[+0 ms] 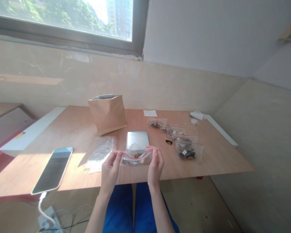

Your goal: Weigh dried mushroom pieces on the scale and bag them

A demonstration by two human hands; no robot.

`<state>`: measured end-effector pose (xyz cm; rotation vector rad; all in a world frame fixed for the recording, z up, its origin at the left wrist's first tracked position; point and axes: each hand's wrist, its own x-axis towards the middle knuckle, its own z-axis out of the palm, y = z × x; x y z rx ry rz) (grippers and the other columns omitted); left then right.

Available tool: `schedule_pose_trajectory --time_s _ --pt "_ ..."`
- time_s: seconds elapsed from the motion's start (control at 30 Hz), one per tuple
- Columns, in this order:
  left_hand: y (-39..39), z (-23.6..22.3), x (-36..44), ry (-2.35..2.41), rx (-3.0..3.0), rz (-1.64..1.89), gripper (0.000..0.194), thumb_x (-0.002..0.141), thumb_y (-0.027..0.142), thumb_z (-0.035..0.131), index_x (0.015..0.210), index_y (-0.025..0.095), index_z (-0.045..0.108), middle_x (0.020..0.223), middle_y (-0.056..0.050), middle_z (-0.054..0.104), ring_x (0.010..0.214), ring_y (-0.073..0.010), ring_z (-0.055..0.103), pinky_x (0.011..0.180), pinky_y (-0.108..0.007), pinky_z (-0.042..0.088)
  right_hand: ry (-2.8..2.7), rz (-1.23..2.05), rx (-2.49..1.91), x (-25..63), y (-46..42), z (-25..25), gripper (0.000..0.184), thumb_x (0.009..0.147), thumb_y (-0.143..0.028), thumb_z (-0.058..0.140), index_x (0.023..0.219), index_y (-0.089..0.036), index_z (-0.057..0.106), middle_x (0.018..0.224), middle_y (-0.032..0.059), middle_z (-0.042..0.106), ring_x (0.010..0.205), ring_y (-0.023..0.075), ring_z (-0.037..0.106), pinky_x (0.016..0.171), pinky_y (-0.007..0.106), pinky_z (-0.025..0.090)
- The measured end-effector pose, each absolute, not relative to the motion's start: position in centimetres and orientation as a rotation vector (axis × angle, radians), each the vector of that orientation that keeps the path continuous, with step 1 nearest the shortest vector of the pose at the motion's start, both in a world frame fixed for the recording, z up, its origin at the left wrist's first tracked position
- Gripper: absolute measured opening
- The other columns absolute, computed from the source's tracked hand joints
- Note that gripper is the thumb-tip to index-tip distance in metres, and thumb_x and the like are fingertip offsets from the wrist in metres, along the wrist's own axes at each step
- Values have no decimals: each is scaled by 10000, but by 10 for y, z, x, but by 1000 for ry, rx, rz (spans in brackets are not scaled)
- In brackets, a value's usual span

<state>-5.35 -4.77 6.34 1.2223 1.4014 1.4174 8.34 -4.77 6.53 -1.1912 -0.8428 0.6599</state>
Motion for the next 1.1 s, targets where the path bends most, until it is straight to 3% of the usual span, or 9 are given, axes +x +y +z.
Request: schedule_pose_trajectory --time_s 0.13,0.23,0.37,0.47,0.67,0.73,0.8,0.9,1.1 --pt "-51 66 -42 1485 1086 1548 332 803 503 532 749 184 606 694 -13 641 701 -169 605 663 -254 481 -618 708 -1235 81 -46 61 369 880 -486 415 730 -184 565 669 15 623 631 161 574 635 266 442" --pt "-53 71 -35 1446 967 1533 329 805 508 524 763 189 591 575 8 615 571 -164 600 587 -266 492 -577 648 -1224 77 -46 59 359 887 -505 416 733 -199 522 568 -31 544 563 135 521 629 250 423" --pt "-54 76 -31 1451 905 1513 318 796 500 543 764 187 595 481 27 576 460 -148 567 486 -239 466 -626 550 -1206 73 -46 61 337 897 -501 413 759 -205 495 524 -70 430 498 101 439 587 221 396" --pt "-54 77 -32 1504 926 1536 325 795 499 546 769 180 601 469 30 562 423 -124 535 432 -208 425 -616 650 -1206 76 -45 64 371 853 -549 456 789 -189 521 511 -73 432 456 90 423 504 210 372" --pt "-50 82 -55 1654 894 1730 290 822 467 504 796 185 563 392 75 467 315 -83 397 344 -179 312 -460 827 -1147 106 -44 69 404 783 -584 534 735 -183 519 469 -88 453 316 41 275 341 182 179" --pt "-48 83 -61 1666 933 1779 285 815 462 515 768 184 557 385 82 434 330 -81 406 357 -175 317 -558 766 -1176 113 -45 71 408 813 -568 510 706 -175 545 520 -50 526 367 59 379 371 185 273" --pt "-47 82 -62 1673 990 1747 312 808 482 519 736 181 559 392 80 420 336 -76 402 359 -174 312 -728 772 -1212 115 -48 73 427 841 -568 471 768 -172 612 685 10 631 542 106 545 503 212 422" --pt "-47 77 -59 1684 1005 1694 341 805 511 516 735 181 570 404 70 446 353 -85 434 369 -179 333 -1012 953 -1201 110 -51 75 494 864 -602 393 910 -188 660 846 46 686 760 166 629 680 259 490" --pt "-44 71 -56 1593 963 1691 356 768 523 566 698 174 557 483 25 575 414 -116 542 439 -208 436 -1117 995 -1144 99 -52 73 425 859 -548 470 758 -180 657 699 35 692 631 159 637 673 269 501"
